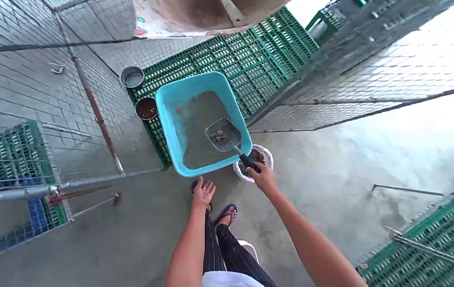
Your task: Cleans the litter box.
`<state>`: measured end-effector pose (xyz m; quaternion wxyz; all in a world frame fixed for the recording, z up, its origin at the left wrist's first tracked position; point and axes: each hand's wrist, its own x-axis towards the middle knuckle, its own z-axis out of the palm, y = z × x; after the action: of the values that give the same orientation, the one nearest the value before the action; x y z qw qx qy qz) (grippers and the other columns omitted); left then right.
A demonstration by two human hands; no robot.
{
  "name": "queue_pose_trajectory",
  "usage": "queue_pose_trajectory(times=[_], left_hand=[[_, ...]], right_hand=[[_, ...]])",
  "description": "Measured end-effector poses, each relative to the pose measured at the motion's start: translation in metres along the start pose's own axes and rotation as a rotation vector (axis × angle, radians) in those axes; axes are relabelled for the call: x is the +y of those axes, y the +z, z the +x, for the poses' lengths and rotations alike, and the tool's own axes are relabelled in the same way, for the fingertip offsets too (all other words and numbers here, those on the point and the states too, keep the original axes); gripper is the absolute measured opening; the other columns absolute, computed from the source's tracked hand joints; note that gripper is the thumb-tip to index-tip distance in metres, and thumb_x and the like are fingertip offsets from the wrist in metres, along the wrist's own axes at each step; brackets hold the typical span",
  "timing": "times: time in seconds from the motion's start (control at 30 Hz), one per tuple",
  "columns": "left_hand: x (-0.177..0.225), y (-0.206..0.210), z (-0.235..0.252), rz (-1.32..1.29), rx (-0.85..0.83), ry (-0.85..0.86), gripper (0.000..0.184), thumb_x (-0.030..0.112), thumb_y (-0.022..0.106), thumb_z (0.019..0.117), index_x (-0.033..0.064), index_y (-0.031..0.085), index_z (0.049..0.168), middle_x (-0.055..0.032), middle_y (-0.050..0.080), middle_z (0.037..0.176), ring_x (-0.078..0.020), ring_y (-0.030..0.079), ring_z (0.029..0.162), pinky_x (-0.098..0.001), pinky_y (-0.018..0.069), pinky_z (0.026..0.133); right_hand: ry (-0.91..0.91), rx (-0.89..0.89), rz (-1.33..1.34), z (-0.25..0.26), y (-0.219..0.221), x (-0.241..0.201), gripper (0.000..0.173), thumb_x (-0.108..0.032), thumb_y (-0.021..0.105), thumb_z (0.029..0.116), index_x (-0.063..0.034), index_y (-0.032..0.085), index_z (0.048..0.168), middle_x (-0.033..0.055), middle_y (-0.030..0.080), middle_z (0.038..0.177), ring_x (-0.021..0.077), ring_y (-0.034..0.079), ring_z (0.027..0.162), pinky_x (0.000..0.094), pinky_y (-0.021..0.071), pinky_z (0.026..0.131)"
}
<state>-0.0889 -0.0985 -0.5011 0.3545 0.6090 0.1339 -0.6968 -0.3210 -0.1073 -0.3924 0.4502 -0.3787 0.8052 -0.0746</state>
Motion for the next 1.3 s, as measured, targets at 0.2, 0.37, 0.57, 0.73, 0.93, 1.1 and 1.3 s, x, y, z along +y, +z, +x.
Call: queue_pose_trajectory(times=[0.2, 0.37, 0.57, 0.73, 0.93, 1.1, 1.3], left_hand=[[0.0, 0.008, -0.003, -0.062, 0.038, 0.059, 0.063, 0.04, 0.039, 0.1108, -0.0041, 0.024, 0.153, -0.0261, 0.037, 0.154, -0.0287, 0.05, 0.133, -0.0353, 0.0441, 0.107], [0.011, 0.027, 0.003, -0.034, 0.063, 0.011, 0.064, 0.039, 0.042, 0.1102, -0.0036, 0.022, 0.154, -0.0278, 0.034, 0.156, -0.0317, 0.051, 0.133, -0.0358, 0.0463, 0.106], [0.017, 0.045, 0.018, -0.066, 0.188, -0.007, 0.064, 0.036, 0.048, 0.1079, 0.0029, 0.022, 0.156, -0.0273, 0.035, 0.154, -0.0353, 0.055, 0.126, -0.041, 0.0524, 0.099], [0.028, 0.061, 0.034, -0.134, 0.195, -0.008, 0.046, 0.018, 0.04, 0.1092, 0.0031, 0.029, 0.151, -0.0255, 0.043, 0.144, -0.0348, 0.057, 0.118, -0.0444, 0.0536, 0.093], [0.007, 0.045, 0.057, -0.133, 0.192, -0.012, 0.043, 0.005, 0.038, 0.1078, 0.0005, 0.03, 0.149, -0.0255, 0.046, 0.139, -0.0336, 0.058, 0.112, -0.0467, 0.0541, 0.091], [-0.023, 0.024, 0.102, -0.159, 0.209, -0.033, 0.047, 0.003, 0.041, 0.1071, 0.0036, 0.028, 0.152, -0.023, 0.046, 0.139, -0.0304, 0.059, 0.11, -0.0422, 0.0547, 0.09], [-0.017, 0.021, 0.097, -0.175, 0.171, -0.116, 0.035, 0.008, 0.034, 0.1108, 0.0012, 0.032, 0.145, -0.0183, 0.051, 0.125, -0.0234, 0.06, 0.099, -0.0345, 0.0553, 0.085]], right_hand=[[0.125, 0.071, 0.089, -0.05, -0.027, 0.078, 0.042, -0.031, 0.062, 0.1043, -0.0032, 0.064, 0.135, 0.0239, 0.072, 0.105, 0.0384, 0.07, 0.092, 0.0591, 0.0533, 0.086], [0.248, 0.196, 0.096, -0.077, -0.042, 0.127, 0.04, -0.029, 0.063, 0.1042, -0.0029, 0.065, 0.134, 0.0253, 0.072, 0.103, 0.0411, 0.07, 0.091, 0.0617, 0.0524, 0.085], [0.616, -0.008, -0.111, -0.045, -0.026, 0.183, 0.041, -0.035, 0.06, 0.103, -0.0002, 0.069, 0.122, 0.0272, 0.068, 0.121, 0.043, 0.065, 0.116, 0.0634, 0.0498, 0.097], [0.652, 0.193, 0.048, -0.081, -0.023, 0.183, 0.038, -0.033, 0.062, 0.1043, -0.0003, 0.07, 0.123, 0.0299, 0.069, 0.113, 0.0469, 0.066, 0.107, 0.0663, 0.049, 0.092], [0.217, 0.198, 0.148, -0.063, -0.002, 0.048, 0.039, -0.025, 0.064, 0.103, 0.0017, 0.066, 0.131, 0.0258, 0.071, 0.095, 0.0403, 0.069, 0.082, 0.0611, 0.0539, 0.078], [0.134, -0.002, 0.114, 0.049, 0.033, -0.055, 0.04, -0.033, 0.059, 0.105, -0.0017, 0.066, 0.13, 0.0236, 0.071, 0.106, 0.0384, 0.068, 0.096, 0.0599, 0.0522, 0.089], [-0.007, 0.092, 0.103, 0.113, 0.047, -0.141, 0.044, -0.032, 0.056, 0.1066, 0.0001, 0.062, 0.136, 0.0253, 0.071, 0.113, 0.0392, 0.068, 0.107, 0.0579, 0.0503, 0.097]])
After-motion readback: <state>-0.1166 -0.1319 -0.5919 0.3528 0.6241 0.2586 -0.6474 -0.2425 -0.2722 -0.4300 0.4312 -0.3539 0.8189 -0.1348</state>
